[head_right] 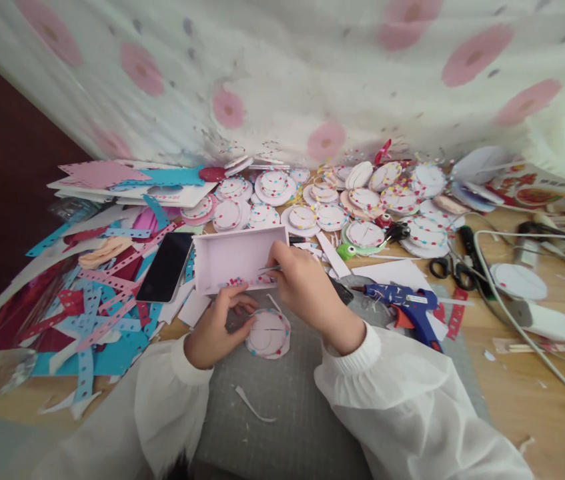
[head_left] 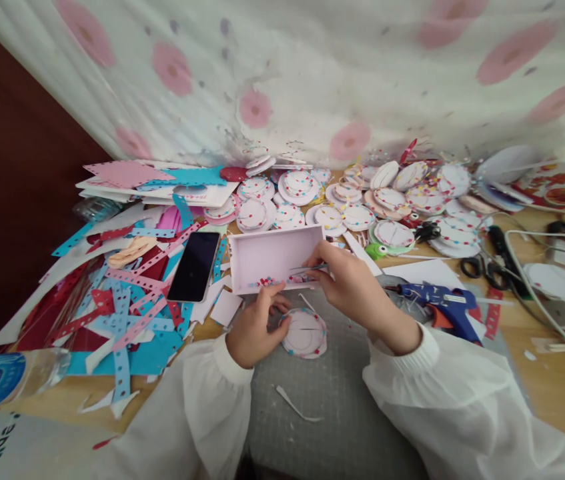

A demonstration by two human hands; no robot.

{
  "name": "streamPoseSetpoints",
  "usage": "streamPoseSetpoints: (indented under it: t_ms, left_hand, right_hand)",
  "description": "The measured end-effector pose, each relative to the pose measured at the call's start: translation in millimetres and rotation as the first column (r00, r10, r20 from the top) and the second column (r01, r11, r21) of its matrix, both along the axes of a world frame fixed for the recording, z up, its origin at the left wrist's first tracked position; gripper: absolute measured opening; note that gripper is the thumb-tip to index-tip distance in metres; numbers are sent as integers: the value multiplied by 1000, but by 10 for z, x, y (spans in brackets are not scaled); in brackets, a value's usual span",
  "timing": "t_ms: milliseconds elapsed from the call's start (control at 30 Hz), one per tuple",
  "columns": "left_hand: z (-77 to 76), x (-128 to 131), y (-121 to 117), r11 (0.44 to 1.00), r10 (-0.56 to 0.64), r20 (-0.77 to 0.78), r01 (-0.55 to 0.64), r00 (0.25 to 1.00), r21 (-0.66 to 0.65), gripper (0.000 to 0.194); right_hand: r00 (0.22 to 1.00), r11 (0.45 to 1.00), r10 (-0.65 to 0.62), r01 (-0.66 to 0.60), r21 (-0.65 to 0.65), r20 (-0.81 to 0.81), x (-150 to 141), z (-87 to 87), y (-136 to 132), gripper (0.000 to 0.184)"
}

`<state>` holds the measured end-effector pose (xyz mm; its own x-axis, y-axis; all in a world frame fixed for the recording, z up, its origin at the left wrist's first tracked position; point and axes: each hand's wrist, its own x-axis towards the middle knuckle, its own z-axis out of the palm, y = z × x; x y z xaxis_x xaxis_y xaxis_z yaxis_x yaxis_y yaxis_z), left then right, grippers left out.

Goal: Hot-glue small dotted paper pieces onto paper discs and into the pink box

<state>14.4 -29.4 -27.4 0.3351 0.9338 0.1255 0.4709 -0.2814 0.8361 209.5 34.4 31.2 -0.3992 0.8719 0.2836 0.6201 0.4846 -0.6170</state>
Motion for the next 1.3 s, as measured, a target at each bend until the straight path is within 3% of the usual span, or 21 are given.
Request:
streamPoseSetpoints:
  t_ms: [167, 433, 833, 1300]
  left_hand:
    - [0, -4, 1, 1000, 14, -5, -14, 1000, -3, 57]
    - [-12, 0, -1, 1000, 7, -6, -7, 1000, 21, 48]
    - [-13, -3, 3, 1000, 2, -2, -2, 1000, 12, 48]
    - [-22, -3, 1, 1000, 1, -4, -1, 1000, 18, 49]
  right_hand:
    - [988, 997, 9, -21, 76, 155, -23, -63, -18, 20]
    - [995, 1000, -6, 4, -14, -95, 24, 32, -28, 14]
    - [996, 989, -71, 65, 131, 47, 30, 44, -10, 10]
    - [991, 982, -88, 70, 173, 103, 30, 48, -22, 8]
